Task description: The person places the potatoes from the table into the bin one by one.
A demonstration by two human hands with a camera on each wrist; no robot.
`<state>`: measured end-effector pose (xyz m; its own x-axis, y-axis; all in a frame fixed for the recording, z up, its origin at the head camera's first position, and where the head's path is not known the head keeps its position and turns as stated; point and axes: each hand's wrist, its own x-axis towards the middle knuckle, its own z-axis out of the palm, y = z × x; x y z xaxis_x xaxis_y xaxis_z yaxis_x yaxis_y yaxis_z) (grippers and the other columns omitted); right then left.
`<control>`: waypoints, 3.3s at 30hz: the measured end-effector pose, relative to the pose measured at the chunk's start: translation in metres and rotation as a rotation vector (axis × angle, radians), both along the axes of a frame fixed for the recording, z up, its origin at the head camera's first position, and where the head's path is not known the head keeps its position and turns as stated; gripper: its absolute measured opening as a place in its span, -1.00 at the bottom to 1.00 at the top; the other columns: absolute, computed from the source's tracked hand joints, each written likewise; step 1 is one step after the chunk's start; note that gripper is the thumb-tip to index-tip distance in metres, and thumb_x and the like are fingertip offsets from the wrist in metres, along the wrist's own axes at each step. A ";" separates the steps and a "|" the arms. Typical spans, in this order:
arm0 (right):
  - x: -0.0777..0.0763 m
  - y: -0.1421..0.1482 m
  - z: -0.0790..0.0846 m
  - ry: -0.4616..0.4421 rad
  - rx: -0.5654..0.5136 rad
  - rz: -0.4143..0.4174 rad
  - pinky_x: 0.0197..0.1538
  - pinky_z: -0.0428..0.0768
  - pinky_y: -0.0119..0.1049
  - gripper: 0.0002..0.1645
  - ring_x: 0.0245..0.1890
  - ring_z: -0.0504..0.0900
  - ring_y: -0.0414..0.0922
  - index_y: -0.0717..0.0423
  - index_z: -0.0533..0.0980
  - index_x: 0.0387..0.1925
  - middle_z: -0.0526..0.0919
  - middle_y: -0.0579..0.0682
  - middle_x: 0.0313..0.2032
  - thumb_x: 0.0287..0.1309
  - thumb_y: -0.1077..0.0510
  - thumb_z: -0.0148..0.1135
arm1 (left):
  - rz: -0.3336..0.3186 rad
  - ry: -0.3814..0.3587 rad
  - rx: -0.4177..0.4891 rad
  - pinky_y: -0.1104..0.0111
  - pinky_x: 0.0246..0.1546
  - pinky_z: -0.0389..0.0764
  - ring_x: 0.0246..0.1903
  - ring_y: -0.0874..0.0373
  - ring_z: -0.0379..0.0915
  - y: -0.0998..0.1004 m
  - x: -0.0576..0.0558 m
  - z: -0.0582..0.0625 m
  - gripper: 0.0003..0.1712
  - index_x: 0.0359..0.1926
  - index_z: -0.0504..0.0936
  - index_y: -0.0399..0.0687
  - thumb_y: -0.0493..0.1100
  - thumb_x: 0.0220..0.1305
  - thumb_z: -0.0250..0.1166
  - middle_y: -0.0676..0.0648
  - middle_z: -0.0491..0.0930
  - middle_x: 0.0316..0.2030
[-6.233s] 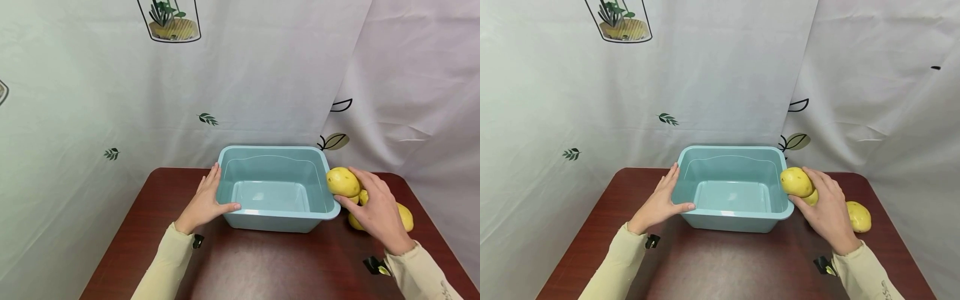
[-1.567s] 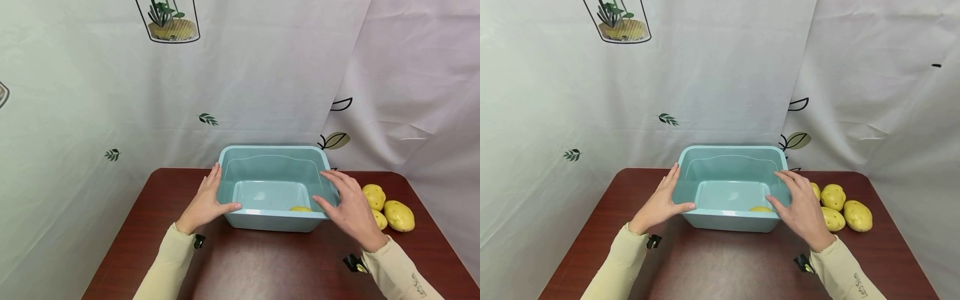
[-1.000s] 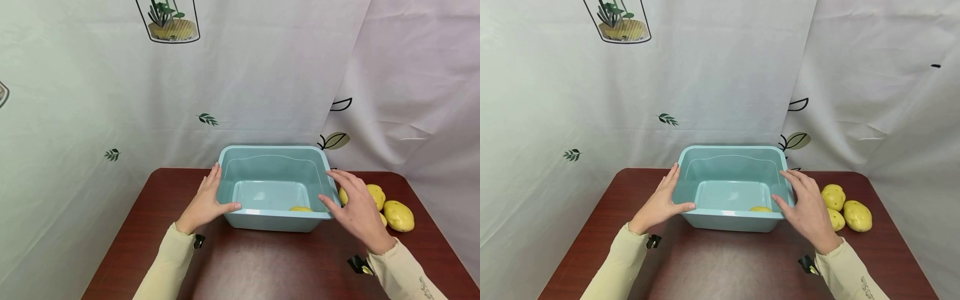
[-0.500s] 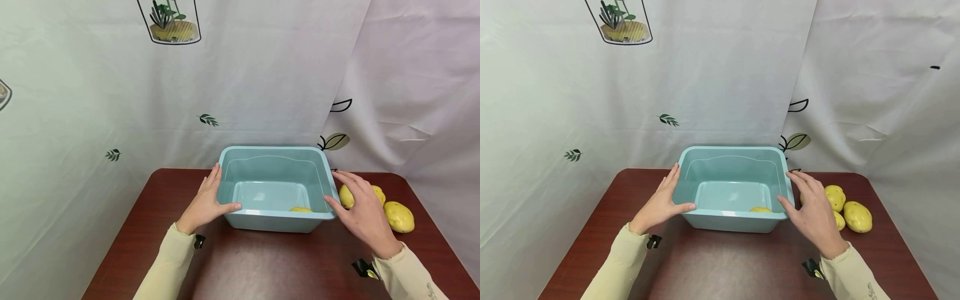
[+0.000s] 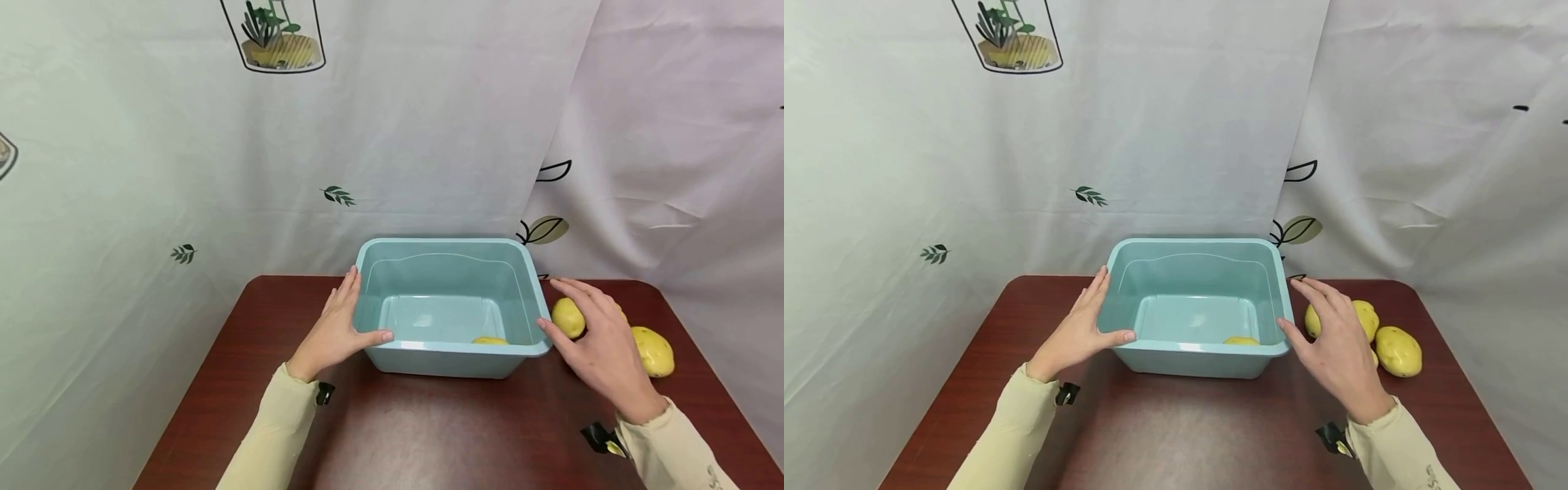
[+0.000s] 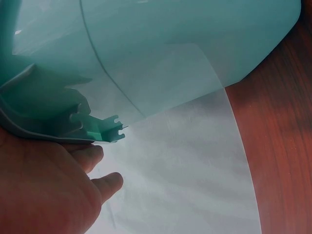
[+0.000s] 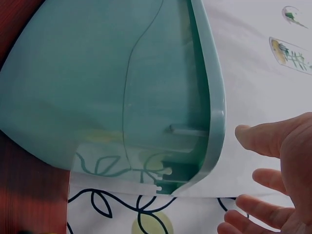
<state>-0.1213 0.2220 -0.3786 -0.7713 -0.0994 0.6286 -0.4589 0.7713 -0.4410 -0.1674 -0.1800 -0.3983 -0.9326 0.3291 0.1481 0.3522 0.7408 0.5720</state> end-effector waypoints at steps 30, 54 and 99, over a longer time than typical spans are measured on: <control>0.009 0.027 -0.014 -0.064 0.003 -0.061 0.09 0.32 0.26 -0.23 0.15 0.39 0.31 0.21 0.51 0.23 0.50 0.27 0.18 -0.09 0.24 0.57 | -0.004 0.002 0.002 -0.03 0.50 -0.27 0.57 0.11 -0.44 0.001 0.000 0.000 0.41 0.61 -0.22 -0.12 0.45 0.08 0.39 0.00 -0.35 0.61; 0.004 0.049 -0.037 -0.123 0.048 -0.088 0.05 0.30 0.29 -0.23 0.12 0.39 0.36 0.28 0.50 0.20 0.49 0.34 0.14 -0.11 0.22 0.58 | 0.002 -0.004 -0.005 -0.04 0.50 -0.28 0.57 0.10 -0.43 0.000 0.001 0.001 0.43 0.61 -0.22 -0.12 0.53 0.05 0.33 0.02 -0.36 0.61; -0.002 0.074 -0.074 -0.277 0.137 -0.101 0.08 0.28 0.35 -0.08 0.09 0.34 0.46 0.36 0.42 0.22 0.42 0.45 0.16 -0.21 0.19 0.65 | -0.004 0.009 -0.003 -0.03 0.50 -0.28 0.57 0.08 -0.44 -0.001 0.000 0.000 0.46 0.60 -0.20 -0.17 0.60 0.02 0.29 -0.02 -0.34 0.61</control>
<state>-0.1230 0.2959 -0.4526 -0.9213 -0.0832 0.3800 -0.2546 0.8674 -0.4275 -0.1671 -0.1813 -0.3982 -0.9298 0.3336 0.1553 0.3605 0.7410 0.5665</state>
